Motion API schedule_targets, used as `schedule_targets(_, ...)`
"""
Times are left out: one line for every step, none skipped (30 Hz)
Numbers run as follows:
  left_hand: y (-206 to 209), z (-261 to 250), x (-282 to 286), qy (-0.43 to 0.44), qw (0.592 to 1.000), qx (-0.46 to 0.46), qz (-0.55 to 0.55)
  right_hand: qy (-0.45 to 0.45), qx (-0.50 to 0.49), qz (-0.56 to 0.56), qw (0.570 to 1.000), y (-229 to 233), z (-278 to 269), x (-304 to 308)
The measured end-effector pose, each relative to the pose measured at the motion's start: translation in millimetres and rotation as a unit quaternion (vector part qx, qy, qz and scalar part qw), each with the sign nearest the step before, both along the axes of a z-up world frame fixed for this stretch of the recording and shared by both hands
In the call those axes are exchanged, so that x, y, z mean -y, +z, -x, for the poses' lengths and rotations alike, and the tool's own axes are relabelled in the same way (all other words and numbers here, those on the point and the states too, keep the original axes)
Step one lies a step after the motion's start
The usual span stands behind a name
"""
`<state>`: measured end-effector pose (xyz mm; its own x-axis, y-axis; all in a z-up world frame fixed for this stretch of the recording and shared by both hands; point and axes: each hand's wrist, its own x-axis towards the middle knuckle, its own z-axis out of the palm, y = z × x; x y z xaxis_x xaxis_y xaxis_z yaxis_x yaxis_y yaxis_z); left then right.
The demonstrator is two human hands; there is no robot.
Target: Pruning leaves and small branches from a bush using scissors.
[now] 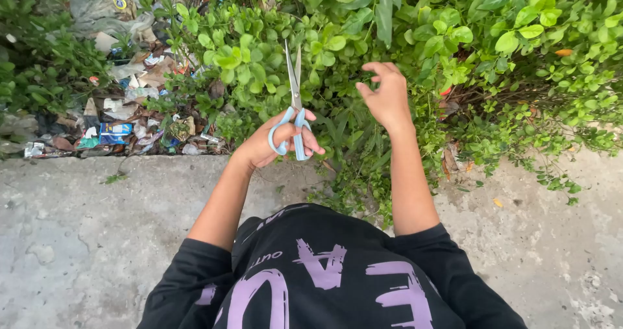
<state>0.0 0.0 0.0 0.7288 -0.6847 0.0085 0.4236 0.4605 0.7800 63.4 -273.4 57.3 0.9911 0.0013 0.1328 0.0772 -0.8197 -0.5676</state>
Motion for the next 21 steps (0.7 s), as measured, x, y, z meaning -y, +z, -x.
schedule_targets(-3,2,-1,0.001,1.000,-0.001,-0.001,0.001,-0.001,-0.001,1.000,-1,-1,-4)
schedule_targets(-5,3,-1,0.004,1.000,0.000,0.000,0.020,0.006,-0.016,1.000,-3,-2,-8)
schedule_targets(-7,3,-2,0.007,1.000,0.004,0.001,0.040,0.017,-0.032,0.999,-3,-4,-13)
schedule_targets(-8,4,-4,0.009,1.000,0.005,-0.001,0.042,0.018,-0.034,0.998,-6,-8,-18)
schedule_targets(-9,5,-6,0.010,1.000,0.011,-0.005,0.059,0.023,-0.063,0.996,-8,-12,-24)
schedule_targets(-10,6,-8,0.010,1.000,0.016,-0.009,0.075,0.029,-0.092,0.993,-10,-15,-30)
schedule_targets(-9,7,-9,0.014,1.000,0.017,-0.010,0.079,0.029,-0.093,0.992,-12,-20,-37)
schedule_targets(-7,8,-11,0.017,1.000,0.007,-0.019,0.088,0.047,-0.097,0.990,-13,-25,-44)
schedule_targets(-6,9,-13,0.021,0.999,-0.003,-0.027,0.098,0.064,-0.102,0.988,-14,-31,-52)
schedule_targets(-6,10,-15,0.026,0.999,-0.001,-0.029,0.102,0.066,-0.104,0.987,-16,-35,-58)
schedule_targets(-7,11,-16,0.022,0.999,0.005,-0.033,0.096,0.071,-0.107,0.987,-19,-39,-65)
schedule_targets(-7,11,-18,0.018,0.999,0.012,-0.037,0.090,0.076,-0.110,0.987,-21,-44,-71)
schedule_targets(-9,11,-18,0.022,0.999,0.013,-0.037,0.094,0.077,-0.111,0.986,-29,-51,-72)
schedule_targets(-11,11,-19,0.014,0.999,0.017,-0.036,0.087,0.089,-0.091,0.988,-37,-59,-73)
schedule_targets(-13,11,-18,0.006,0.999,0.021,-0.035,0.079,0.101,-0.071,0.989,-45,-67,-73)
schedule_targets(-15,11,-16,0.009,0.999,0.022,-0.035,0.082,0.101,-0.071,0.989,-69,-78,-63)
schedule_targets(-17,10,-15,0.001,0.998,0.013,-0.054,0.085,0.126,-0.113,0.982,-91,-90,-53)
schedule_targets(-18,9,-14,-0.008,0.997,0.005,-0.073,0.088,0.150,-0.155,0.972,-114,-103,-43)
schedule_targets(-20,7,-12,-0.008,0.997,0.006,-0.073,0.089,0.151,-0.154,0.972,-110,-104,-44)
schedule_targets(-22,5,-9,-0.021,0.997,-0.005,-0.069,0.069,0.088,-0.259,0.959,-106,-104,-45)
schedule_targets(-25,4,-6,-0.035,0.997,-0.017,-0.064,0.046,0.023,-0.359,0.932,-103,-102,-45)
